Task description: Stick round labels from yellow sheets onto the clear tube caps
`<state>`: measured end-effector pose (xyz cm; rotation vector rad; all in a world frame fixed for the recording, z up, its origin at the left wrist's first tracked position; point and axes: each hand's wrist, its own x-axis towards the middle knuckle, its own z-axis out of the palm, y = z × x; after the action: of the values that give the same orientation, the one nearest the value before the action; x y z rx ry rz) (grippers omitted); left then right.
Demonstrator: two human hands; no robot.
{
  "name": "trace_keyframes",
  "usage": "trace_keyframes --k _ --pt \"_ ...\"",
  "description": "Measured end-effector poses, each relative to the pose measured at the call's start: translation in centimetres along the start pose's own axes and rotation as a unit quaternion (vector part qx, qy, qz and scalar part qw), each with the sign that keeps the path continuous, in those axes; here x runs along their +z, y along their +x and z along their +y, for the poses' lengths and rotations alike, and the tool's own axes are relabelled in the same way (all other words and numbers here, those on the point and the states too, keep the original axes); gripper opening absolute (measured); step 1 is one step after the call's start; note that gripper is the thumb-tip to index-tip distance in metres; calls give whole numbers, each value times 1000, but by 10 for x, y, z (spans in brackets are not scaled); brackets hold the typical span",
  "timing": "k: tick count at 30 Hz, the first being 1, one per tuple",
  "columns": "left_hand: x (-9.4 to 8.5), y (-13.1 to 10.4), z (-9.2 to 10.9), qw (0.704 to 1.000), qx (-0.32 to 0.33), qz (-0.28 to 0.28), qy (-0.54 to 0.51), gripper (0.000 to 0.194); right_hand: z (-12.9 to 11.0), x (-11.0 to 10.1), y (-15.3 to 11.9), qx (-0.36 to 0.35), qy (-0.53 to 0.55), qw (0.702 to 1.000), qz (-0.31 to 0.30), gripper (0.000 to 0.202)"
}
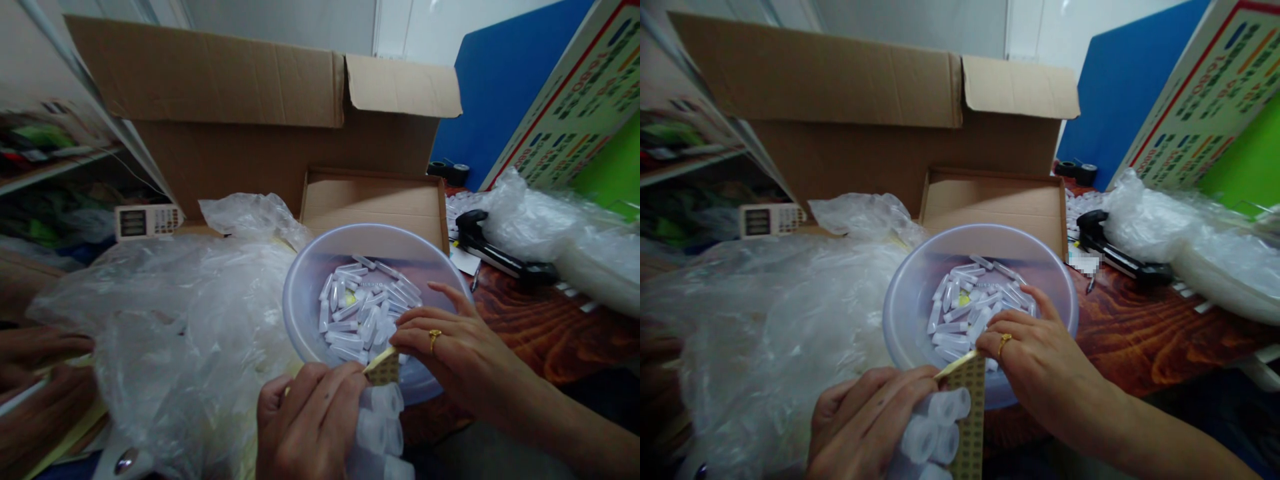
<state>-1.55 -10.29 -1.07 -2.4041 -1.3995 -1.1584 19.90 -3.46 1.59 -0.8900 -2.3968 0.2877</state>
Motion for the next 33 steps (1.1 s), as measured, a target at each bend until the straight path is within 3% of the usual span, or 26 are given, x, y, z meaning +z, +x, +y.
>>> trace_keyframes --k 7,17,33 --pt "2 -1 -5 1000 1 -1 -12 18 -2 1 -2 -14 -55 998 -1 26" --pt "5 19 5 997 -5 63 34 22 -6 1 -3 -60 -109 992 8 36" --pt "2 -1 1 1000 7 -4 -11 14 0 -6 -3 -13 -12 999 -47 31"
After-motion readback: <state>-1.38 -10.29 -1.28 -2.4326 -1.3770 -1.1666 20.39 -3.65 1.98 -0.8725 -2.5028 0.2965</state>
